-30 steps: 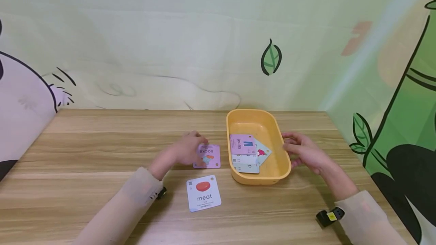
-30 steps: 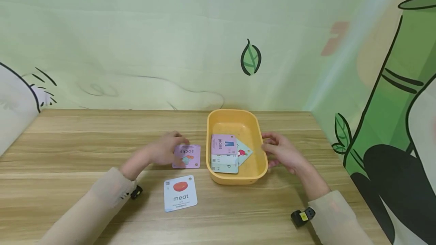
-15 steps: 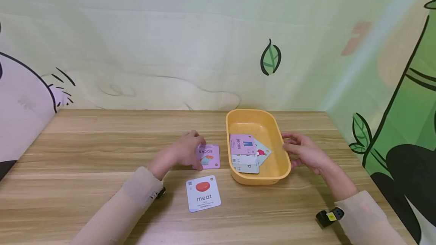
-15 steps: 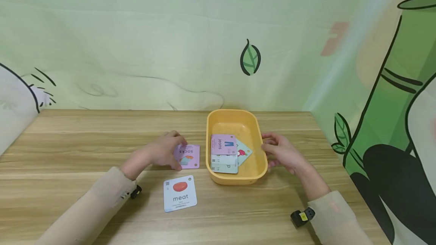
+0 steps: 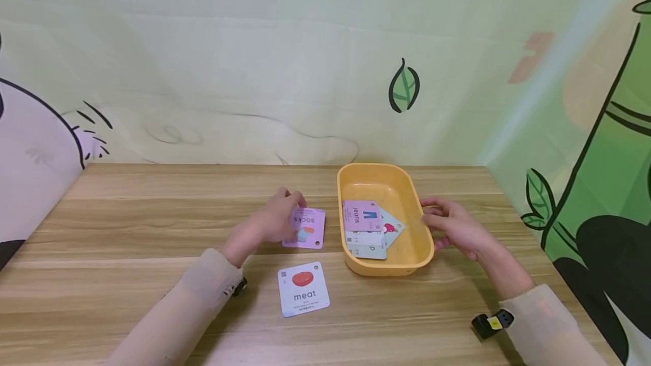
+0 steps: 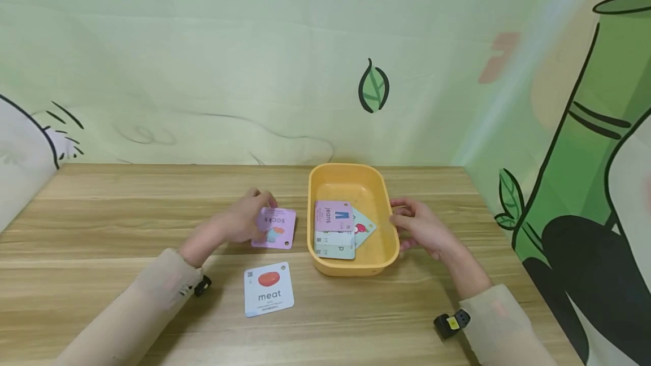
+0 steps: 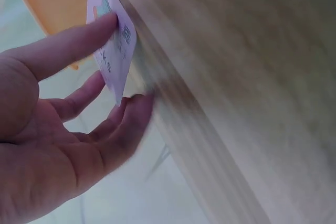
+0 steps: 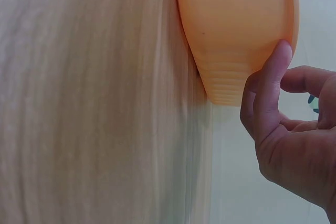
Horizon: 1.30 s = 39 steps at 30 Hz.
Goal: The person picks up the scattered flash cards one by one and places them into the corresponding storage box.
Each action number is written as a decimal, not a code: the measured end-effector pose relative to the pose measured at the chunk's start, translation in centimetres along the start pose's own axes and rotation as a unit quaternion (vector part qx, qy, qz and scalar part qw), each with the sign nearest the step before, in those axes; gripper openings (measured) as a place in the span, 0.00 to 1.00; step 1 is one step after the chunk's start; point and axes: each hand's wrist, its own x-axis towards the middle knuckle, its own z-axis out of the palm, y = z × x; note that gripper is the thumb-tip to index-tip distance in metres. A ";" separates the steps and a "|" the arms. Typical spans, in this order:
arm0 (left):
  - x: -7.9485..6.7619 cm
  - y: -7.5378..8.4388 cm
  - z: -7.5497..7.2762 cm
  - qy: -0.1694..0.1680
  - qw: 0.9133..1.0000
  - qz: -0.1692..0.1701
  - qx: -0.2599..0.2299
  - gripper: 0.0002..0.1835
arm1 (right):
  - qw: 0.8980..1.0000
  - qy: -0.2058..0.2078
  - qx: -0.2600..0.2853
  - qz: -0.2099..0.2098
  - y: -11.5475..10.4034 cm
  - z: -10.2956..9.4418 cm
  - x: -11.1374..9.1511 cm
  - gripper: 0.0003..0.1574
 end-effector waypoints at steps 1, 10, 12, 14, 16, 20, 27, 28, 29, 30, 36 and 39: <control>0.0 0.0 -0.1 0.004 1.000 -0.003 -0.003 0.35 | 1.000 0.000 0.000 0.000 0.0 0.0 0.0 0.36; 0.0 -0.2 -0.5 0.023 0.999 -0.019 -0.023 0.30 | 1.000 0.000 -0.004 -0.001 0.0 0.0 0.0 0.36; 0.0 -0.2 -0.5 0.028 0.999 -0.016 -0.028 0.29 | 1.000 0.000 -0.004 0.000 -0.1 0.0 0.0 0.36; 0.0 -0.3 -0.6 0.032 0.999 -0.016 -0.035 0.28 | 1.000 0.000 -0.004 0.000 -0.1 0.0 0.0 0.36; -0.1 -0.4 -0.7 0.033 0.998 -0.017 -0.047 0.27 | 1.000 0.000 -0.004 0.001 -0.1 0.0 0.0 0.36; -0.1 -0.9 -1.0 0.035 0.997 -0.001 -0.066 0.26 | 1.000 -0.001 -0.003 0.002 -0.1 0.0 0.0 0.37; -0.4 -1.5 -1.5 0.013 0.986 0.011 -0.168 0.25 | 1.000 0.000 -0.001 0.003 -0.1 0.1 0.0 0.36; -0.4 -1.6 -1.5 0.008 0.982 0.007 -0.191 0.24 | 1.000 0.001 -0.001 0.003 -0.1 0.1 0.0 0.36; -0.5 -1.7 -1.6 0.004 0.978 0.003 -0.211 0.24 | 1.000 0.001 -0.001 0.004 -0.2 0.1 0.0 0.36; -0.6 -1.7 -1.6 0.001 0.973 0.000 -0.229 0.24 | 1.000 0.001 -0.001 0.004 -0.2 0.1 0.0 0.36; -0.8 -1.9 -2.0 0.001 0.957 0.001 -0.290 0.24 | 1.000 0.001 -0.002 0.003 -0.2 0.1 -0.1 0.37; -0.9 -1.9 -2.2 0.009 0.951 0.008 -0.308 0.24 | 1.000 0.001 -0.003 0.001 -0.2 0.1 -0.1 0.37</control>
